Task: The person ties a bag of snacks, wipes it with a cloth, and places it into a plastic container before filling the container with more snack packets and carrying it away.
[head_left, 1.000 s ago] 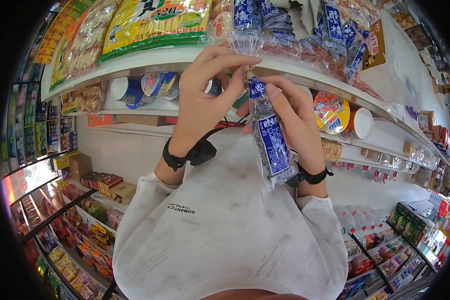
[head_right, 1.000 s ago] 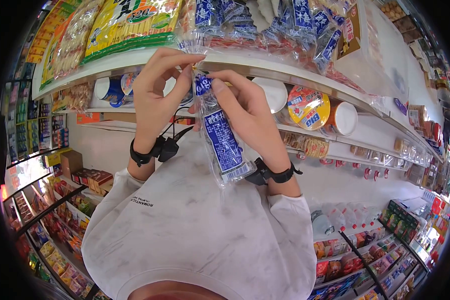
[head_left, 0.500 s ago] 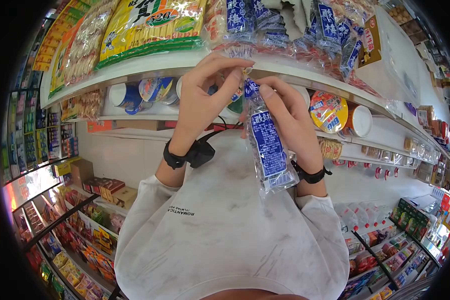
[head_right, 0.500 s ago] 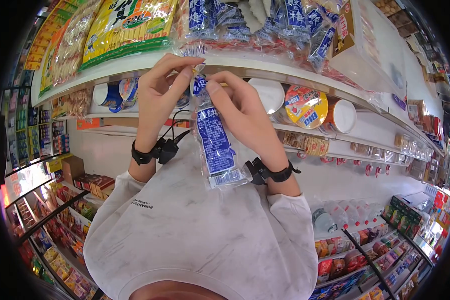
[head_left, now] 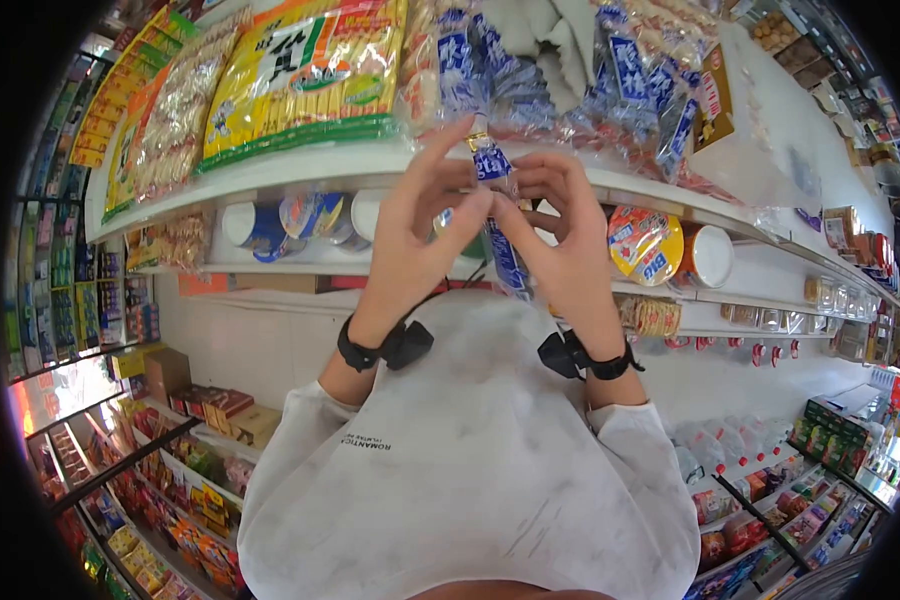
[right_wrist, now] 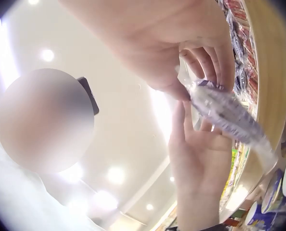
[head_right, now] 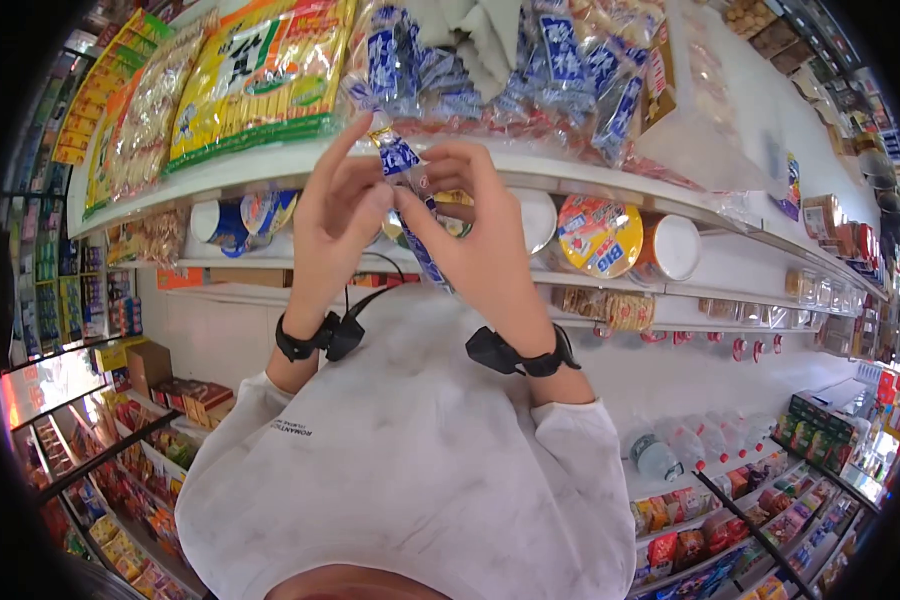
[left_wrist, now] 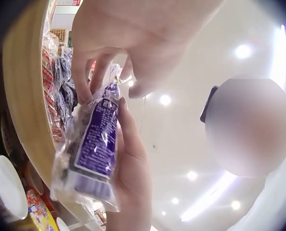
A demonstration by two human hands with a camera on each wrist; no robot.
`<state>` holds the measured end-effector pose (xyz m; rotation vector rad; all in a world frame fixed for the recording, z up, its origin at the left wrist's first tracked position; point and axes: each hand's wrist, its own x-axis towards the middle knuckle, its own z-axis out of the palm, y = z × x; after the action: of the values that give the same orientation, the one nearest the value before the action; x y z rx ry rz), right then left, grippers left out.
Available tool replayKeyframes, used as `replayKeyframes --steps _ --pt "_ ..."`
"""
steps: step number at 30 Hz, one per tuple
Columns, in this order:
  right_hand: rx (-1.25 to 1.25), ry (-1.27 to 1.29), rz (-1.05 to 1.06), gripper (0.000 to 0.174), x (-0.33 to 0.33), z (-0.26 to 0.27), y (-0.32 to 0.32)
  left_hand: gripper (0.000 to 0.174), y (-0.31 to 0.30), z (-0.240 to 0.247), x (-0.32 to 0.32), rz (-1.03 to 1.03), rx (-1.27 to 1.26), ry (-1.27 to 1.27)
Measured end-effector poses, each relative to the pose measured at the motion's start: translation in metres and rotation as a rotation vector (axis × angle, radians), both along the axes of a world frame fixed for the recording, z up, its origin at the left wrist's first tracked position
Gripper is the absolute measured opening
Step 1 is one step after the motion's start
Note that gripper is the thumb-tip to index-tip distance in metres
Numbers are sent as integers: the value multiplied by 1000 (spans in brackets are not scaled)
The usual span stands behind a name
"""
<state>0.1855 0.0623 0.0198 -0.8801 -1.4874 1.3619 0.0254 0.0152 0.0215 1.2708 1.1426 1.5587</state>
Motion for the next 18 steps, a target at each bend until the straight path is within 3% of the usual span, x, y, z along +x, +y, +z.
replayKeyframes --steps 1,3,6,7,10,14,18 --pt "45 1 -39 42 -3 -1 1 72 1 -3 0 -15 1 31" --pt "166 -8 -130 32 -10 -1 4 78 2 -3 3 -33 9 -64" --pt "175 82 -12 20 -14 0 11 81 -1 -8 -1 -18 13 -89" --pt "229 -6 32 15 -11 7 13 79 -1 -8 -2 9 27 -75" --pt "495 -28 44 15 -18 11 24 71 1 -5 -6 105 39 -37" --pt "960 -253 -545 16 -24 40 66 67 4 -12 -14 88 25 -90" --pt "889 -424 -475 39 -28 11 113 71 -1 -4 -10 96 27 64"
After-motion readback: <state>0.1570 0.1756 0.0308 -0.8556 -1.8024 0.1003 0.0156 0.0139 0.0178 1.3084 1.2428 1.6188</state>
